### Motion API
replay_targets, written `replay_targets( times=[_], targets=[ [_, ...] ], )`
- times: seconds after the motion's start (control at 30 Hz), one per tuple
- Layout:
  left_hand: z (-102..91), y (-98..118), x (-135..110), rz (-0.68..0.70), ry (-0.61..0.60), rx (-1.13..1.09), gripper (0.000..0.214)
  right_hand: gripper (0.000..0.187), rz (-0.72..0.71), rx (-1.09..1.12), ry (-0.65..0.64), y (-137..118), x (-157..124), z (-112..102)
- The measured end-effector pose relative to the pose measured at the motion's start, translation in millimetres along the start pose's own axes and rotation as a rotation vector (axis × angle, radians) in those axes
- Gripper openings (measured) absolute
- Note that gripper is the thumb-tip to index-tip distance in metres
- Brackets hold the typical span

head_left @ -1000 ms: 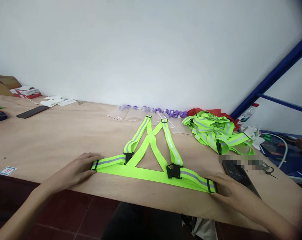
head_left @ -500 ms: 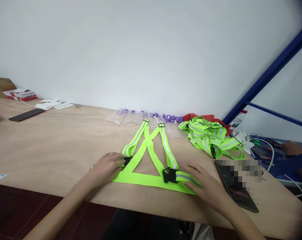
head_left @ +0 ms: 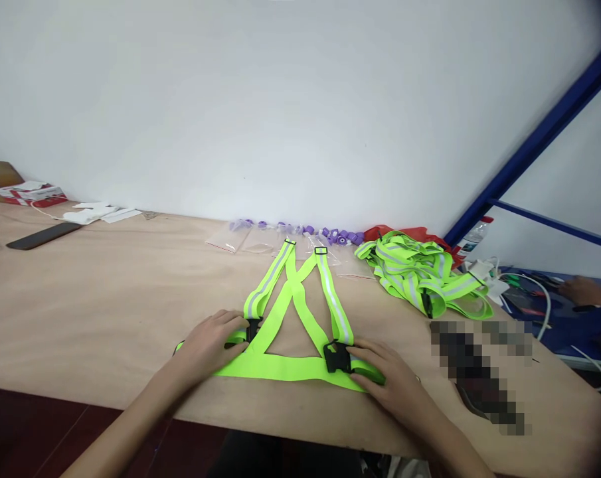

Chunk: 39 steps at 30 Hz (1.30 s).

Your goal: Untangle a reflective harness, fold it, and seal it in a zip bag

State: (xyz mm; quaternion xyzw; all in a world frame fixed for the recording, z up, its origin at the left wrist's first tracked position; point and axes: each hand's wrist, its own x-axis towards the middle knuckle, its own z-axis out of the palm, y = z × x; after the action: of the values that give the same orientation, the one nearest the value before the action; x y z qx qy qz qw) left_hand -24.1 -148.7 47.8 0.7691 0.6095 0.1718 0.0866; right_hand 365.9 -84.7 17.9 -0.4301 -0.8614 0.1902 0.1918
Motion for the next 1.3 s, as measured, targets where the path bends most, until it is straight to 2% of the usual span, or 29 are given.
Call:
replay_targets(
  times=[0.33,0.57,0.7,0.83,1.07,1.3],
  targets=[
    [-16.6,-5,-11,-0.127,0.119,-0.225,0.033,0.035,0.049,0.058,0.065,-8,-4,-2],
    [-34.5,-17,-17,-0.121,0.193,-0.28,0.038,0.036,0.058,0.071,0.079,-6,-6,0],
    [-37.1,-12,-22,-0.118,0.238,-0.358,0.038,0.037,0.088,0.113,0.09,-7,-6,-1],
    [-25.8,11,-26,-0.129,0.226,-0.418,0.039,0.037,0.11,0.198,0.152,-18,-6,-3],
    [10.9,56,-26,-0.123,0.282,-0.518,0.034,0.039,0.096,0.196,0.236,-44,-4,-1],
    [36.5,71,-24,-0.093,0.29,-0.533,0.031,0.041,0.086,0.181,0.231,-50,-8,10]
  ],
)
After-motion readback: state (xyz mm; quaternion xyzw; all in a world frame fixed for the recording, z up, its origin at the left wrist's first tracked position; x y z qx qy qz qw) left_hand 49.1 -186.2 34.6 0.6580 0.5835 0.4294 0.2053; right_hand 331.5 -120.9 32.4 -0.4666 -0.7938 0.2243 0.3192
